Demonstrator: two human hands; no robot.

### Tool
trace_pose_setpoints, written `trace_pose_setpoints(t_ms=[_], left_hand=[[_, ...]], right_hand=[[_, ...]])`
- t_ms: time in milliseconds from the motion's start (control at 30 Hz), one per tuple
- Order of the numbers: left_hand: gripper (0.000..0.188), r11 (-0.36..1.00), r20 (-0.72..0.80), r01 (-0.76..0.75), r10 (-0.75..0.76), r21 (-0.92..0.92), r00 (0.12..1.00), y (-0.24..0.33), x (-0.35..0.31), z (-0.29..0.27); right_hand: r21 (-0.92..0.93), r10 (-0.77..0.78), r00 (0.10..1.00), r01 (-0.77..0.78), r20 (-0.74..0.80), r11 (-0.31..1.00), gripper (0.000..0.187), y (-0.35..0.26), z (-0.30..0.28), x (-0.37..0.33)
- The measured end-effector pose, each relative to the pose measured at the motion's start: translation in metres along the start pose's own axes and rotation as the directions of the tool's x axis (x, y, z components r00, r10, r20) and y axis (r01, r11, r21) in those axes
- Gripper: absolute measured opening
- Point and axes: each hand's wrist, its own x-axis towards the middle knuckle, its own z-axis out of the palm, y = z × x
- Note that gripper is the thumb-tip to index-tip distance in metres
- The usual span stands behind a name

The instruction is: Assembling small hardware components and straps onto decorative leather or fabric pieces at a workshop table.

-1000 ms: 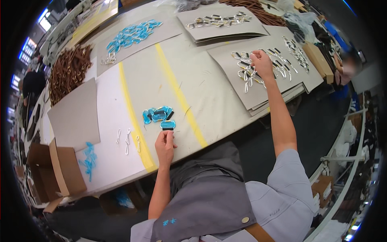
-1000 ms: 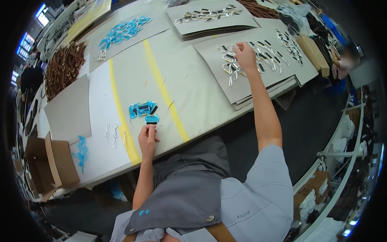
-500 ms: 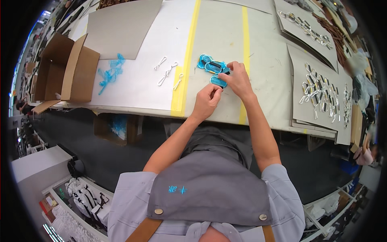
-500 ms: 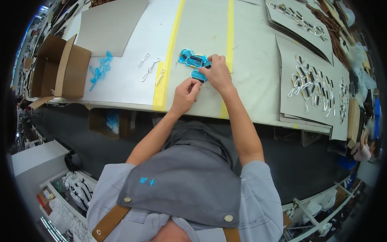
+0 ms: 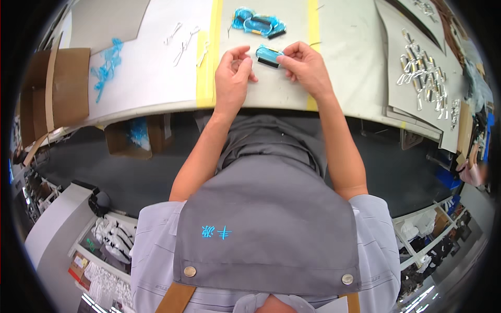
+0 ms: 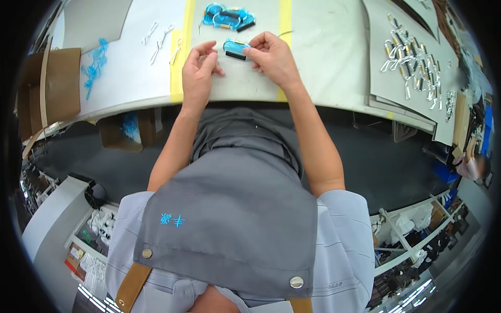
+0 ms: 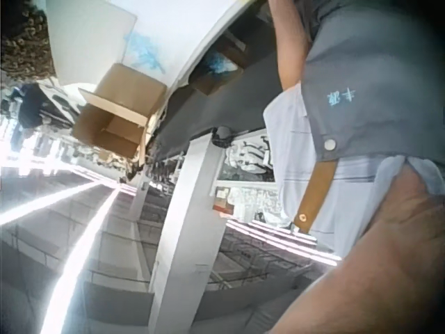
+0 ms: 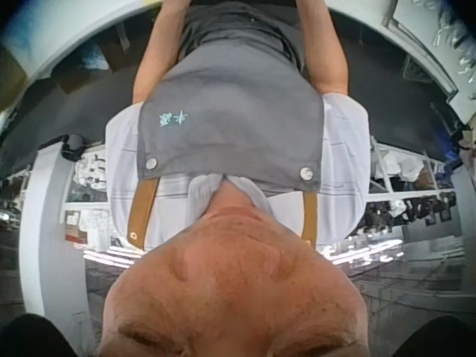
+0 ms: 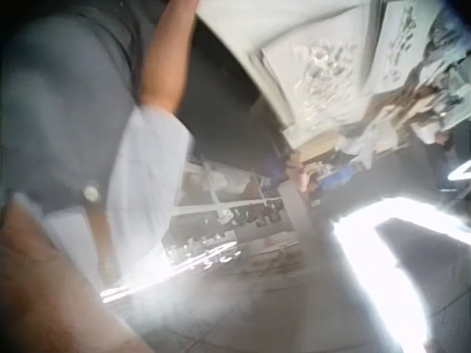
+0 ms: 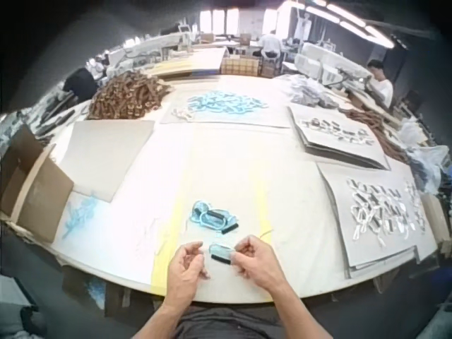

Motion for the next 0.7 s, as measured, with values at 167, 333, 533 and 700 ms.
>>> trace_pose_setpoints(t_ms=[167, 333, 533, 700], left_hand=[[0.028, 0.995, 0.161, 0.096, -0.099, 0.021, 0.982, 0.006, -0.006, -0.009], [0.021, 0.987, 0.174, 0.14, -0.153, 0.082, 0.973, 0.008, -0.005, -0.007], [0.023, 0.986, 0.153, 0.164, -0.168, 0.038, 0.974, 0.0, -0.005, -0.009], [0.023, 0.982, 0.141, 0.144, -0.161, 0.12, 0.977, 0.009, -0.003, -0.003]], right_hand=[[0.084, -0.081, 0.992, 0.072, 0.099, 0.994, 0.014, 0.007, -0.004, -0.013], [0.129, -0.085, 0.993, 0.074, 0.08, 0.989, 0.014, 0.011, -0.003, -0.015], [0.142, -0.029, 0.98, 0.001, 0.195, 0.99, 0.015, 0.007, -0.003, -0.014], [0.1, -0.009, 0.97, -0.016, 0.241, 0.995, 0.014, 0.009, -0.004, -0.012]])
